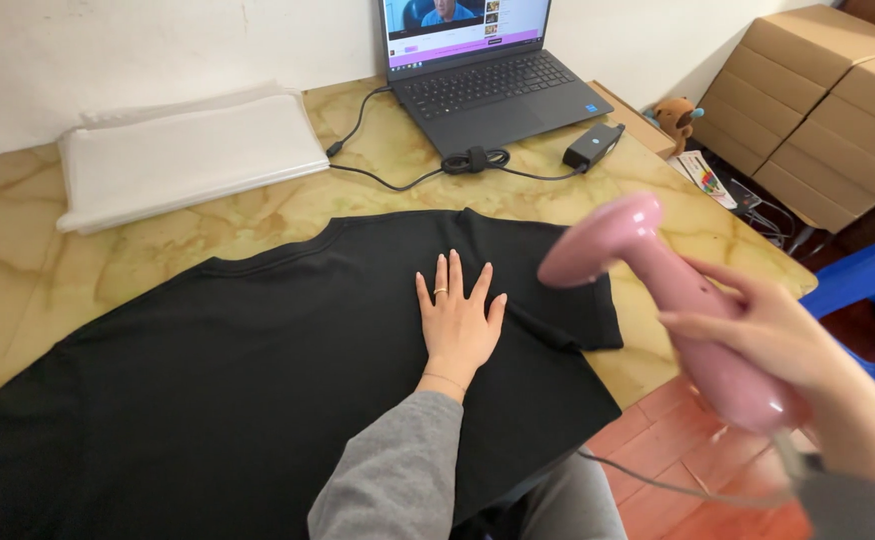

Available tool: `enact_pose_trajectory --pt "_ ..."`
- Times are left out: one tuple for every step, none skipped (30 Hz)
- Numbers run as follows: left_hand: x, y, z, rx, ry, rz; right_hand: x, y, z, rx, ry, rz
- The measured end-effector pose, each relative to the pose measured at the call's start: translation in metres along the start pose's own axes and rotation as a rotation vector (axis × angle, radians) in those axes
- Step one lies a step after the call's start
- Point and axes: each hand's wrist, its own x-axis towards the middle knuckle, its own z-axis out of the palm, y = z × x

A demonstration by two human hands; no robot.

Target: The person uses a pink handheld garment steamer to remove wrinkles from a black t-shirt laid flat on a table. They smooth the fabric with one hand while moving the steamer over the front, sleeves, and back of the shirt, flipping it over to treat both sides.

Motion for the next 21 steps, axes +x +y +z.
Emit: enact_pose_trajectory --pt "0.000 0.000 0.000 -0.004 -0.002 0.001 -0.003 0.003 -0.002 -0.002 0.002 0.003" --pt "0.001 0.000 0.001 0.009 -0.002 0.004 -0.007 0.007 -0.005 0.027 0.005 0.022" --pt "0.000 0.000 0.002 0.024 -0.002 0.007 -0.011 0.011 -0.007 0.057 0.007 0.041" --pt "0.000 0.000 0.003 0.021 -0.005 0.007 -0.013 0.006 -0.006 0.055 0.007 0.045" --pt "0.000 0.000 0.004 0.019 0.010 0.008 -0.015 0.000 -0.005 0.063 0.010 0.059" --pt "0.000 0.000 0.005 0.017 0.025 0.009 -0.017 -0.005 -0.005 0.072 0.012 0.073" --pt "0.001 0.000 0.004 0.017 0.024 0.011 -0.005 -0.001 -0.001 0.073 0.013 0.075" --pt "0.001 0.000 0.002 0.012 0.002 0.013 0.007 0.002 0.002 0.046 0.007 0.049" --pt "0.001 -0.002 0.001 0.009 -0.020 0.013 0.020 0.005 0.006 0.019 -0.002 0.022" --pt "0.001 -0.002 0.000 0.011 -0.020 0.013 0.030 0.005 0.010 0.020 -0.003 0.021" --pt "0.000 -0.002 -0.001 0.004 -0.008 0.016 0.039 0.005 0.015 0.023 0.011 -0.027" --pt "0.000 -0.002 -0.002 -0.002 0.003 0.020 0.049 0.005 0.020 0.026 0.026 -0.076" --pt "-0.001 -0.002 -0.004 -0.001 0.001 0.023 0.052 0.006 0.022 0.029 0.027 -0.073" --pt "-0.001 -0.002 -0.005 -0.012 -0.009 0.021 0.056 0.007 0.024 0.064 0.019 -0.104" --pt "0.000 -0.003 -0.006 -0.024 -0.017 0.019 0.060 0.007 0.026 0.101 0.014 -0.137" --pt "0.000 -0.002 -0.005 -0.024 -0.018 0.023 0.052 0.008 0.020 0.103 0.016 -0.134" --pt "0.000 -0.002 -0.004 -0.018 -0.009 0.019 0.044 0.007 0.016 0.030 0.015 -0.113" --pt "0.000 -0.002 -0.003 -0.012 0.001 0.014 0.037 0.007 0.012 -0.042 0.014 -0.091" --pt "-0.001 -0.002 -0.002 -0.014 -0.001 0.014 0.013 -0.002 0.007 -0.043 0.014 -0.090" --pt "-0.001 -0.001 -0.001 -0.006 0.006 0.011 -0.010 -0.011 0.004 0.064 0.008 -0.005" --pt "0.000 -0.001 -0.001 0.002 0.014 0.008 -0.032 -0.021 -0.001 0.170 0.002 0.077"
